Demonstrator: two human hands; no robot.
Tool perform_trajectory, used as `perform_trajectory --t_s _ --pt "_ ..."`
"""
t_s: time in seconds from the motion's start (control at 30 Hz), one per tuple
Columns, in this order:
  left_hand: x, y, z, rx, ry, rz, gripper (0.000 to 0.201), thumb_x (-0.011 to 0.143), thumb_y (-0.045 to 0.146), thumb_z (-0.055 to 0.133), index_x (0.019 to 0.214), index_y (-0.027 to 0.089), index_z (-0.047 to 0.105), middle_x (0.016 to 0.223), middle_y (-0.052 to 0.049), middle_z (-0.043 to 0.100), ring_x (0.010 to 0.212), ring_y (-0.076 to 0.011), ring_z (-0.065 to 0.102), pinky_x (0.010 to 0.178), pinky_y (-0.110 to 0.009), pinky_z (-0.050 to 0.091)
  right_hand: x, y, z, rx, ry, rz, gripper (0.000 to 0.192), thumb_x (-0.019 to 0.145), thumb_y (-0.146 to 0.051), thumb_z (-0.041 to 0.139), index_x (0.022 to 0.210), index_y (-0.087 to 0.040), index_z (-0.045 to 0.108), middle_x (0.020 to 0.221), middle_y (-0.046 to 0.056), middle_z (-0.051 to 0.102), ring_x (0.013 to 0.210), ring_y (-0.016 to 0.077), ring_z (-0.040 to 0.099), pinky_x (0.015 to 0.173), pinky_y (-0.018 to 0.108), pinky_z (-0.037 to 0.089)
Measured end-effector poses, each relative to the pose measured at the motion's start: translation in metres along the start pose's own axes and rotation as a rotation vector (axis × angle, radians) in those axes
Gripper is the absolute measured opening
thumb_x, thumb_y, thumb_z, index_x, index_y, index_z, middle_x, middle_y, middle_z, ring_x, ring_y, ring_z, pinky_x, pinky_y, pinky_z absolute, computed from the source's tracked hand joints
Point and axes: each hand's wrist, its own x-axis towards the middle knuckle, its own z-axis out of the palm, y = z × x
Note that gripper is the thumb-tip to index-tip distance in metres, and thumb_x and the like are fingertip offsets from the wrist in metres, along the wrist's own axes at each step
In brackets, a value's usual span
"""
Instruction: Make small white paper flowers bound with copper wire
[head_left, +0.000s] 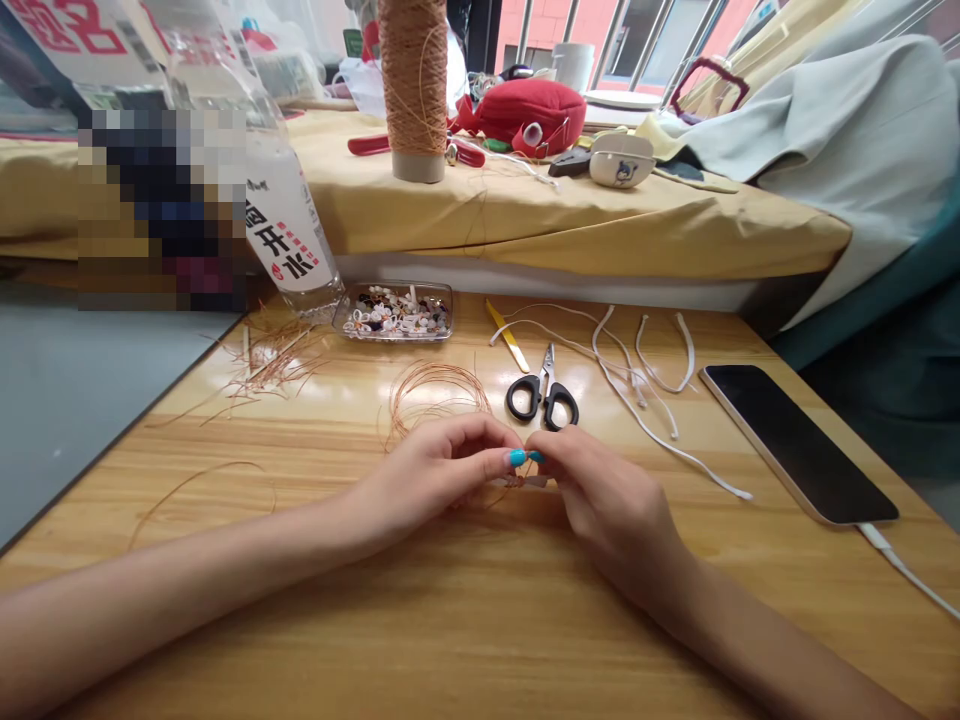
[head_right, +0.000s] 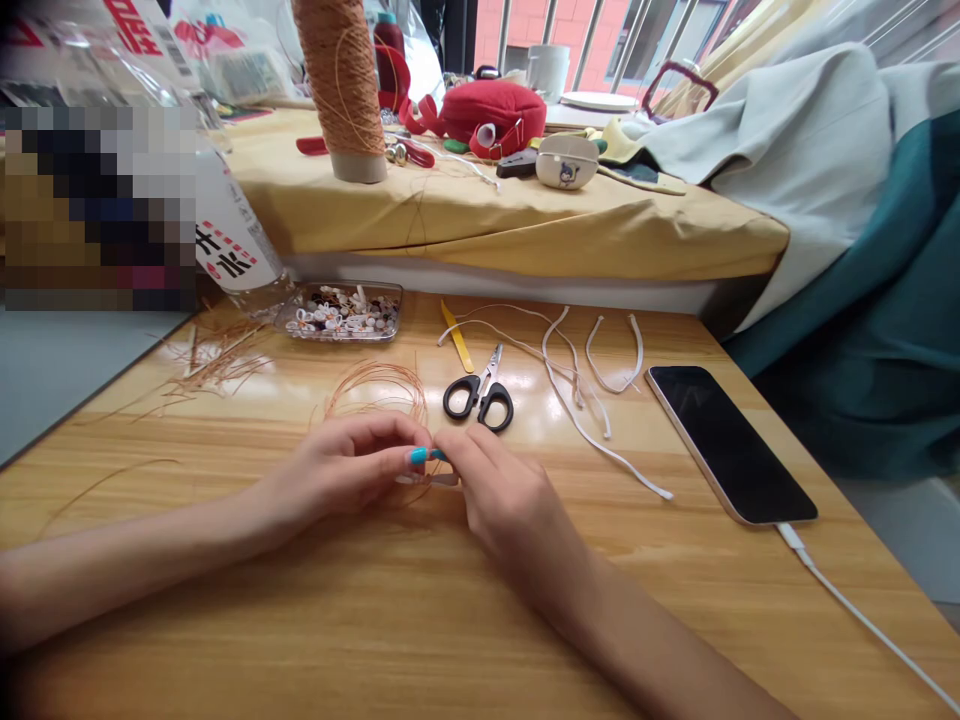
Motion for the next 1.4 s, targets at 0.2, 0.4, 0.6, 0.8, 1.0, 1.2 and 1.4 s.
perform_trajectory --t_s 0.2,0.4,0.6,0.8,1.0,1.2,1.4 --pt "0.0 -0.001 -0.001 -0.055 -0.04 -0.023 0.02 0.071 0.035 0.053 0.079 0.016 0.051 0.05 0.006 0.04 0.041 -0.0034 0.031 0.038 -0.015 0.024 -0.002 0.002 0.002 0.001 -0.016 -0.012 0.025 0.079 -0.006 0.032 0.089 -0.016 0.053 0.066 0.002 0.053 0.058 0.0097 0.051 0.053 0.019 0.043" --pt "0.001 -0.003 -0.002 -0.05 -0.052 -0.01 0.022 0.07 0.036 0.054 0.078 0.016 0.049 0.051 0.006 0.04 0.042 -0.0037 0.032 0.038 -0.016 0.023 -0.001 0.001 0.001 0.012 -0.034 -0.007 0.026 0.08 -0.008 0.032 0.09 -0.017 0.054 0.065 0.001 0.053 0.058 0.01 0.052 0.053 0.019 0.042" --pt "0.0 -0.005 -0.001 0.055 -0.012 0.042 0.019 0.072 0.033 0.052 0.079 0.016 0.049 0.054 0.005 0.042 0.044 -0.0041 0.034 0.04 -0.016 0.026 -0.003 0.0 0.002 -0.076 -0.063 -0.028 0.024 0.081 -0.011 0.034 0.09 -0.017 0.055 0.066 0.002 0.055 0.057 0.0097 0.051 0.054 0.02 0.041" --pt "-0.002 -0.005 0.002 0.26 0.116 0.178 0.018 0.075 0.028 0.047 0.088 0.017 0.053 0.066 0.001 0.053 0.057 -0.0087 0.045 0.053 -0.02 0.037 -0.001 0.001 -0.004 -0.275 -0.049 -0.268 0.02 0.08 -0.012 0.041 0.093 -0.012 0.056 0.064 0.004 0.057 0.058 0.0121 0.052 0.053 0.022 0.039" --pt "-0.003 0.0 0.002 0.458 0.111 0.239 0.021 0.077 0.023 0.044 0.09 0.019 0.059 0.089 -0.003 0.06 0.083 -0.0148 0.052 0.076 -0.027 0.04 0.005 -0.002 -0.014 -0.421 -0.06 -0.411 0.02 0.08 -0.012 0.042 0.091 -0.015 0.058 0.067 0.005 0.061 0.061 0.0129 0.054 0.053 0.025 0.039" --pt "-0.003 0.0 0.002 0.474 0.102 0.218 0.021 0.078 0.024 0.044 0.089 0.018 0.06 0.091 -0.003 0.062 0.085 -0.0156 0.053 0.079 -0.027 0.04 0.006 -0.003 -0.017 -0.511 -0.051 -0.498 0.02 0.079 -0.01 0.044 0.092 -0.015 0.059 0.066 0.004 0.061 0.057 0.0114 0.052 0.05 0.025 0.036" --pt "-0.002 0.0 0.0 0.45 0.078 0.167 0.018 0.078 0.024 0.044 0.081 0.016 0.059 0.082 -0.001 0.061 0.077 -0.013 0.053 0.071 -0.023 0.041 0.007 -0.002 -0.017 -0.546 0.002 -0.541 0.017 0.078 -0.012 0.047 0.091 -0.011 0.059 0.066 0.003 0.061 0.055 0.01 0.05 0.049 0.025 0.035"
